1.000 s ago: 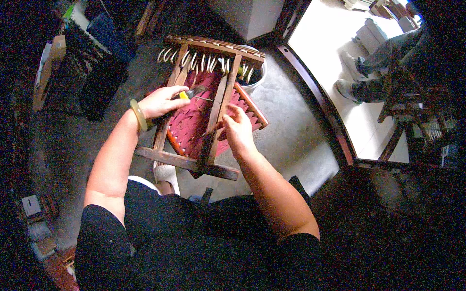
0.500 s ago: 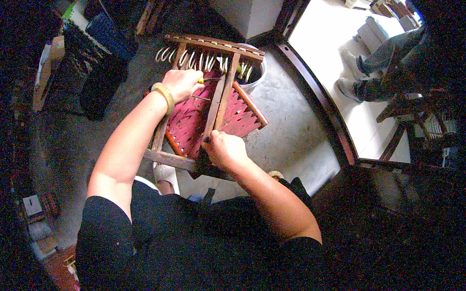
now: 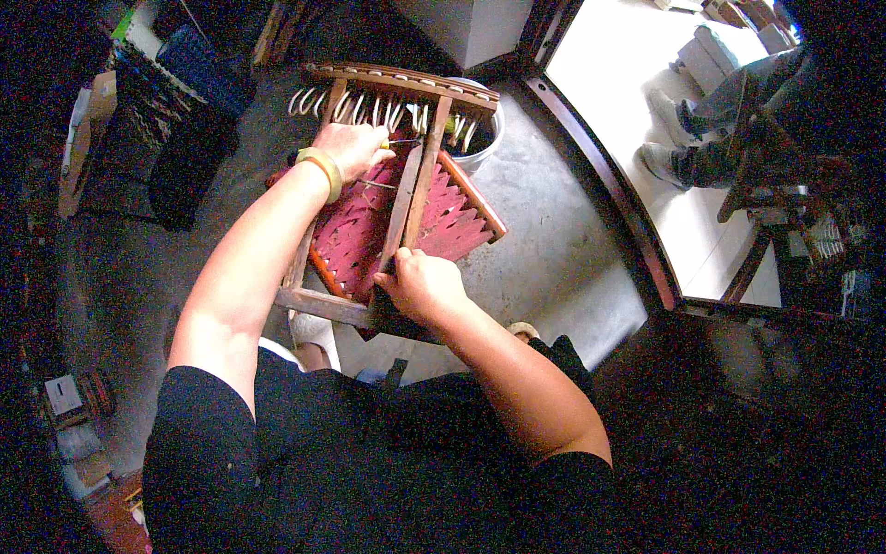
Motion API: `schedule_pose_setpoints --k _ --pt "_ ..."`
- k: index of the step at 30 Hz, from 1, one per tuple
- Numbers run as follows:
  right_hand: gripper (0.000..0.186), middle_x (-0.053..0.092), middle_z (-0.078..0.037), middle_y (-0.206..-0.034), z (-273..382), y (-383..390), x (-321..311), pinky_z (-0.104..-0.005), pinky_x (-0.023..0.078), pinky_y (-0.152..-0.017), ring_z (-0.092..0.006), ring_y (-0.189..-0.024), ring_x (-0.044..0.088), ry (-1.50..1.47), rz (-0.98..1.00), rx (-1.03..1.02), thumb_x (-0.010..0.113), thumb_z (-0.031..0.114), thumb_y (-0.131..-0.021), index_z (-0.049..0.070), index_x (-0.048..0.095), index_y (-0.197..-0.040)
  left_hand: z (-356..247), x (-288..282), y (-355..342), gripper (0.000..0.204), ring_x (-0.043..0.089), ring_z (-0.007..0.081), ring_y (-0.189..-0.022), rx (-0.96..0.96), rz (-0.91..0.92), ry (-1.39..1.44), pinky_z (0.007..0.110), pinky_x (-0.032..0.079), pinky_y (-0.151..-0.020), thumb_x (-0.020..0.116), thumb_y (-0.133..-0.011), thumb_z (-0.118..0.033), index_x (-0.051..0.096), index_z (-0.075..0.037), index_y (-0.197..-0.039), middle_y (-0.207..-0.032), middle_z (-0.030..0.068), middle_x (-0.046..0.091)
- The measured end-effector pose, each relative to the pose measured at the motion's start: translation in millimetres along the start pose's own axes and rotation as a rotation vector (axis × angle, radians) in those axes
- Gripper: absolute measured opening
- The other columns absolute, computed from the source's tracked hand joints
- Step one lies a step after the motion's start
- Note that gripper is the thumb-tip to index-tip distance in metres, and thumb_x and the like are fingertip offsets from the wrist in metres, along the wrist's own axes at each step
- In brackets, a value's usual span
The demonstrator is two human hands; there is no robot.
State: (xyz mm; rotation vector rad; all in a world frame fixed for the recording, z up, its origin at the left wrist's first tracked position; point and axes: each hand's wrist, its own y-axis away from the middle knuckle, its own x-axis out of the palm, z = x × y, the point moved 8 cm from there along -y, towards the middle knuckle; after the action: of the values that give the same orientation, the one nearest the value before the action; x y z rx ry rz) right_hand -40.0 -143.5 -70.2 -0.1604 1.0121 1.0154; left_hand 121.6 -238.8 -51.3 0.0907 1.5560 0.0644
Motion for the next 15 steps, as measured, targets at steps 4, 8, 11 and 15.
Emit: schedule_pose_setpoints --k 4,8,11,15 --pt "0.046 0.064 -0.019 -0.085 -2.8 -2.5 3.7 -0.0441 0.052 -0.068 -0.0353 -0.077 0.064 0.026 -0.010 -0.047 0.059 0.046 -0.081 0.001 0.054 -0.091 -2.3 1.8 -1.5 0.032 0.064 0.0320 -0.073 0.060 -0.003 -0.054 0.044 0.051 -0.064 0.053 -0.087 -0.041 0.057 -0.009 -0.088 -0.078 0.0130 0.065" --pt "0.047 0.064 -0.019 -0.083 -2.2 -3.0 1.9 -0.0441 0.052 -0.066 -0.0354 -0.076 0.064 0.045 -0.004 -0.049 0.060 0.047 -0.080 0.001 0.054 -0.091 -6.8 -0.3 -1.6 0.033 0.064 0.0324 -0.069 0.129 -0.017 -0.092 0.044 0.051 -0.059 0.054 -0.086 -0.042 0.055 -0.009 -0.086 -0.075 0.0135 0.064" --pt "0.048 0.064 -0.019 -0.082 -2.1 -3.8 2.3 -0.0443 0.052 -0.066 -0.0351 -0.075 0.064 0.051 0.000 -0.049 0.060 0.047 -0.080 0.001 0.054 -0.090 -9.8 -5.4 -1.5 0.033 0.063 0.0324 -0.067 0.206 -0.044 -0.100 0.044 0.051 -0.057 0.054 -0.086 -0.042 0.055 -0.009 -0.085 -0.074 0.0134 0.063" --pt "0.048 0.064 -0.018 -0.082 -0.6 -3.6 -0.2 -0.0440 0.052 -0.066 -0.0346 -0.076 0.065 0.039 0.012 -0.037 0.061 0.048 -0.080 0.001 0.055 -0.090 -7.8 -1.9 0.4 0.033 0.063 0.0320 -0.065 0.230 -0.053 -0.112 0.044 0.051 -0.057 0.054 -0.086 -0.042 0.055 -0.009 -0.084 -0.073 0.0128 0.063"
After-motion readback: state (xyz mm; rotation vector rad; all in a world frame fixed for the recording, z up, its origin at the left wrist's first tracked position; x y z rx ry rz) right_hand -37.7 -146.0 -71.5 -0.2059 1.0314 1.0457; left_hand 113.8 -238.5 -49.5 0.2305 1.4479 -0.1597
